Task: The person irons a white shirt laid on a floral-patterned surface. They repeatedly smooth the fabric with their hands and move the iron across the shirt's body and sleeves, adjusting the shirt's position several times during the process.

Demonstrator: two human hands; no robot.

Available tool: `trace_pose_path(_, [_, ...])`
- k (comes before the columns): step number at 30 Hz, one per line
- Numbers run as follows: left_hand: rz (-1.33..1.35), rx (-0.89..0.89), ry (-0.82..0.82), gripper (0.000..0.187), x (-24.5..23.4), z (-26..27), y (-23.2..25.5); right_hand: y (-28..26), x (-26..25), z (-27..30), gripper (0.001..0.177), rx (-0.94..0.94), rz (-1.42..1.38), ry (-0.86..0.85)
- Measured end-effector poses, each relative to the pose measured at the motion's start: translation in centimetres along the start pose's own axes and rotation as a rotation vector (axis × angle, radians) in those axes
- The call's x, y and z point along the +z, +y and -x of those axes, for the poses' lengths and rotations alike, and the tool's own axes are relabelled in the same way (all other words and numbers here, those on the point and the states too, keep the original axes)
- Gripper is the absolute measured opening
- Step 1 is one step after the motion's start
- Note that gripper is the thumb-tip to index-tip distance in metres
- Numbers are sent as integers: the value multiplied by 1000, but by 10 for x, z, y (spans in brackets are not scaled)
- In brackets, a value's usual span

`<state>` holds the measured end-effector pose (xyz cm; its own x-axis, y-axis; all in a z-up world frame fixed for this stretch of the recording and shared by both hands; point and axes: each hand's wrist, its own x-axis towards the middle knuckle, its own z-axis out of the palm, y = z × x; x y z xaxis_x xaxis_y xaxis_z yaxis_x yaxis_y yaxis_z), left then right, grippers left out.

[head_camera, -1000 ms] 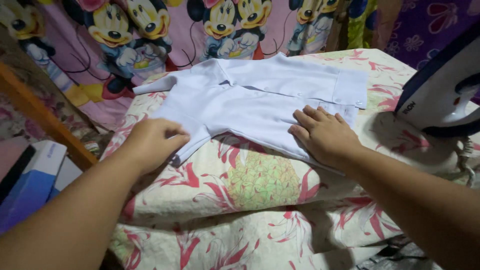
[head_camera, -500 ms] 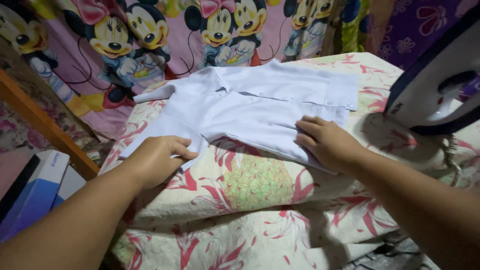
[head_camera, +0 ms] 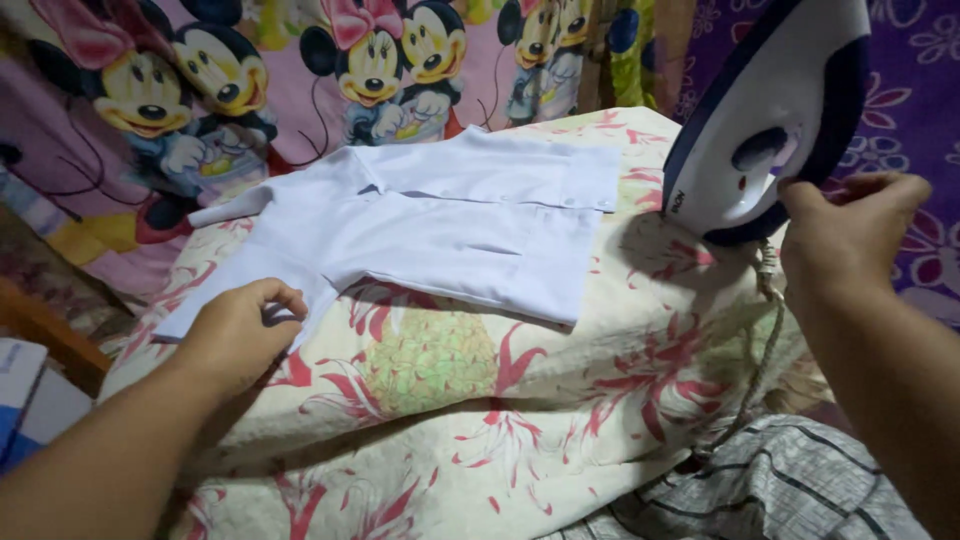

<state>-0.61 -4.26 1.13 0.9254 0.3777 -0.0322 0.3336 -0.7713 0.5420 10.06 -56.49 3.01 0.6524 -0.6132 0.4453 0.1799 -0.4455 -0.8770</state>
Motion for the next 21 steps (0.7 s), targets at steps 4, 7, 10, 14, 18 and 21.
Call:
trace_pose_path(4, [168, 250, 150, 19, 12, -13, -35, 6, 13, -13, 60, 28, 75, -6])
trace_pose_path(7, [304, 252, 187, 18, 17, -4, -35, 23, 26, -30, 64, 4, 97, -20])
trace_pose_path(10, [235, 197, 250, 22, 20, 4, -30, 27, 31, -33, 66, 16, 109, -24])
trace_pose_path(14, [75, 181, 361, 30, 24, 13, -23, -14, 18, -13, 64, 66, 126, -133])
trace_pose_path(18, [-100, 224, 505, 45, 31, 21, -30, -17, 18, -14, 61, 50, 79, -161])
trace_pose_path(21, [-177, 85, 545, 60, 28, 27, -27, -9, 19, -22, 57, -84, 118, -195])
